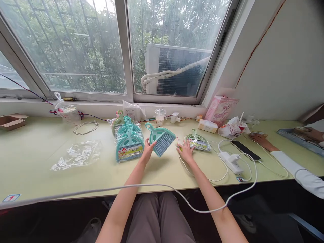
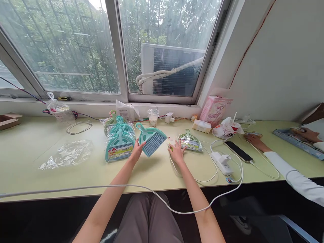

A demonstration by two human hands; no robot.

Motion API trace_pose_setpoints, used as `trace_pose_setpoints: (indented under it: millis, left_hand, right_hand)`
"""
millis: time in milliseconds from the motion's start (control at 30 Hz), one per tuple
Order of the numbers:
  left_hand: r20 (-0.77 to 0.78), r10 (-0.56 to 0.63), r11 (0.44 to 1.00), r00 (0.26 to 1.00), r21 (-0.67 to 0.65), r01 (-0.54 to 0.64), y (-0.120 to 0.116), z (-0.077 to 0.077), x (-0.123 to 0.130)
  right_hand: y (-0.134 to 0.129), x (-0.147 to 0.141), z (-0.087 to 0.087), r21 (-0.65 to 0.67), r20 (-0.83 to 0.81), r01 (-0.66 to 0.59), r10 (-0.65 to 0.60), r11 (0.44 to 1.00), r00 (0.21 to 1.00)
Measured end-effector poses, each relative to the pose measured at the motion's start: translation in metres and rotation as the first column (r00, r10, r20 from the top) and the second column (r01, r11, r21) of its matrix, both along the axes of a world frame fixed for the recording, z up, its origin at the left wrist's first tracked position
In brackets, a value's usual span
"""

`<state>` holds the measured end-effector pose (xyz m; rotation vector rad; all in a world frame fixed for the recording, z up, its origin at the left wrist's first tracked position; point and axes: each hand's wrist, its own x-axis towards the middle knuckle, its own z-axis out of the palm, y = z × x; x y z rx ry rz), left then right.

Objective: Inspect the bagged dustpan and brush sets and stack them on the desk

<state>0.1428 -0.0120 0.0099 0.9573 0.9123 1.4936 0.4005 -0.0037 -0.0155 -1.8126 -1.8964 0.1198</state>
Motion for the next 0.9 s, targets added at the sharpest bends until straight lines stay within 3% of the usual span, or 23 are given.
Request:
trace_pose_setpoints:
  millis: [300,433,500,567,633,700,733,767,800,833,900]
  left_hand:
    - [0.096,-0.02,0.999,0.995,0.042,0.016,-0.004,0.002,0.002]
    - [0.14,0.012,1.0,0.99,-0.022,-0.009,-0.002,-0.003,-0.001]
    - [0.159,0.039,0.996,0.987,-0.09,-0.025,0.0,-0.007,-0.002]
    - [0.166,0.052,0.991,0.985,-0.13,-0.03,0.002,-0.009,-0.004]
    - [0.16,0.047,0.988,0.986,-0.155,-0.022,0.004,-0.011,-0.004]
    - [0.164,0.04,0.982,0.986,-0.191,-0.008,0.005,-0.013,-0.003]
    - [0.18,0.035,0.979,0.983,-0.205,0.002,0.005,-0.013,-0.002]
    - [0.206,0.032,0.977,0.978,-0.211,0.012,0.005,-0.014,-0.001]
    - [0.236,0.032,0.978,0.971,-0.207,0.018,0.005,-0.014,0.001]
    - [0.26,0.028,0.981,0.965,-0.19,0.023,0.004,-0.015,0.002]
    - [0.248,-0.002,0.994,0.969,-0.109,0.03,0.003,-0.017,0.004]
  right_hand:
    - [-0.017,0.005,0.014,-0.048,-0.065,-0.199,0.196,0.979,0.979]
    - [-0.026,0.011,0.017,0.009,0.052,-0.267,0.266,0.964,0.962]
    - [-0.03,0.017,0.02,0.109,0.076,-0.291,0.284,0.95,0.956]
    - [-0.032,0.022,0.029,0.287,0.019,-0.182,0.185,0.94,0.983]
    - [-0.033,0.027,0.043,0.471,-0.166,0.099,-0.022,0.876,0.986]
    - [-0.033,0.025,0.061,0.571,-0.412,0.407,-0.18,0.713,0.893]
    - [-0.034,0.021,0.069,0.596,-0.496,0.497,-0.197,0.631,0.846]
    - [-0.035,0.015,0.077,0.625,-0.522,0.517,-0.179,0.584,0.834]
    - [-0.036,0.007,0.082,0.664,-0.48,0.459,-0.134,0.591,0.867]
    - [-0.037,-0.002,0.084,0.693,-0.379,0.329,-0.064,0.642,0.923]
    - [-0.039,-0.02,0.082,0.632,-0.084,-0.068,0.155,0.772,0.984]
